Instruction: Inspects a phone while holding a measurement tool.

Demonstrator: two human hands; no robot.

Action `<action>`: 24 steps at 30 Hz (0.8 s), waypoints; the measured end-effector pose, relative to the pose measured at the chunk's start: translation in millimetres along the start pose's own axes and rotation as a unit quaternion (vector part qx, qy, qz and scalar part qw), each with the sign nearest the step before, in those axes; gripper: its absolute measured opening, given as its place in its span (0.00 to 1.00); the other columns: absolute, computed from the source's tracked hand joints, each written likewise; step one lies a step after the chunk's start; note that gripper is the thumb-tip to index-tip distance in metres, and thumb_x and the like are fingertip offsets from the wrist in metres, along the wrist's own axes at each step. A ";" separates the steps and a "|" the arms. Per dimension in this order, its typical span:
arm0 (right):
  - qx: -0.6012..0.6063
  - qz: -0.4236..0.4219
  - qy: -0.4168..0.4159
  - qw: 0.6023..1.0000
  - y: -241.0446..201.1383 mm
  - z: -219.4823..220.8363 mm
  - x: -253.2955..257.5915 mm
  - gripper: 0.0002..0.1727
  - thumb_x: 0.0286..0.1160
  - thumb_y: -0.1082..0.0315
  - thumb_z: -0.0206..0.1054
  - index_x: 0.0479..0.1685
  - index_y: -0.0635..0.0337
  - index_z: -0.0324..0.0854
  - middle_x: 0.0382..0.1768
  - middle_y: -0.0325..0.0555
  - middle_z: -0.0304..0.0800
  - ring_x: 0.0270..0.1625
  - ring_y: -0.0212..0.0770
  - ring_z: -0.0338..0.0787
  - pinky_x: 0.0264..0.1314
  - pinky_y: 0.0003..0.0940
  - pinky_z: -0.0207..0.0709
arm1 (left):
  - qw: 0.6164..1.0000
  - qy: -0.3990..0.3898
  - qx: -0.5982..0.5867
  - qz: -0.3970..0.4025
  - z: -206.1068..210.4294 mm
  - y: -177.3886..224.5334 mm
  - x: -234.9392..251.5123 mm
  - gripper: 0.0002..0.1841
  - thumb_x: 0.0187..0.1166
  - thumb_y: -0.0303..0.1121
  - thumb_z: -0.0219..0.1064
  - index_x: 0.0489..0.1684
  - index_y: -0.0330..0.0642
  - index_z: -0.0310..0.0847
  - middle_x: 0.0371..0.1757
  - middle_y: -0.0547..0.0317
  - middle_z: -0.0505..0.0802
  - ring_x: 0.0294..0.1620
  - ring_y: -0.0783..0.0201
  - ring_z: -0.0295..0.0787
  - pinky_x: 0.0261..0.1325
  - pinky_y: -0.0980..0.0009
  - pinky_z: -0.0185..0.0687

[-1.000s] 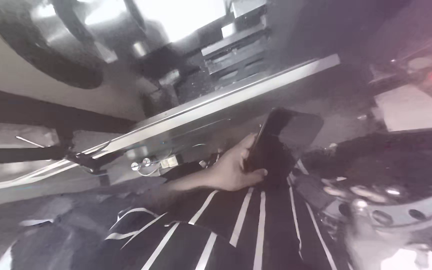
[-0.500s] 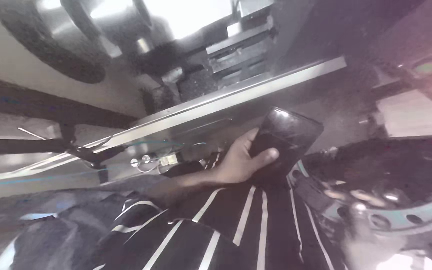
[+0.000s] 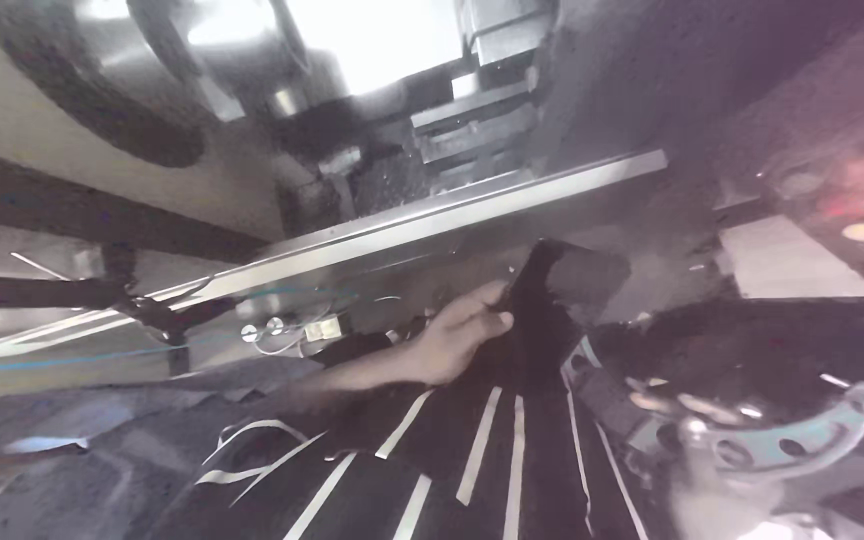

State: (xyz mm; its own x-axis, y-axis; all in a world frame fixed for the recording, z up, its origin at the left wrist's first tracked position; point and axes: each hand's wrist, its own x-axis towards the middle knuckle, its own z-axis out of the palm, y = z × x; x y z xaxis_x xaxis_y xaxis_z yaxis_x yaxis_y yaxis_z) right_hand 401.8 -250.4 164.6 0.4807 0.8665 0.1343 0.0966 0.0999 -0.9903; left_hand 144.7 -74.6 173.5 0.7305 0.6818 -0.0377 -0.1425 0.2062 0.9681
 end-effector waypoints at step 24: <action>0.007 -0.006 -0.003 1.000 1.1 6.7 -1.7 0.11 0.84 0.58 0.66 0.60 0.46 0.83 0.44 0.38 0.99 0.47 0.40 0.99 0.58 0.35 0.92 | 0.989 0.014 -0.144 -0.005 -2.2 -0.5 -3.1 0.16 0.85 0.36 0.54 0.66 0.48 0.79 0.56 0.69 0.92 0.58 0.76 0.87 0.64 0.70 0.84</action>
State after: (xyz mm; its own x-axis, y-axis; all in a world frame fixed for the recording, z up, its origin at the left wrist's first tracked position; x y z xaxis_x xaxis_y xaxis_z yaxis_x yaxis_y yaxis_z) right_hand 395.2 -248.4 163.1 0.4745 0.8680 0.1468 0.0902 0.1179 -0.9889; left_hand 140.9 -75.2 172.6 0.7147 0.6970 -0.0586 -0.3219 0.4022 0.8571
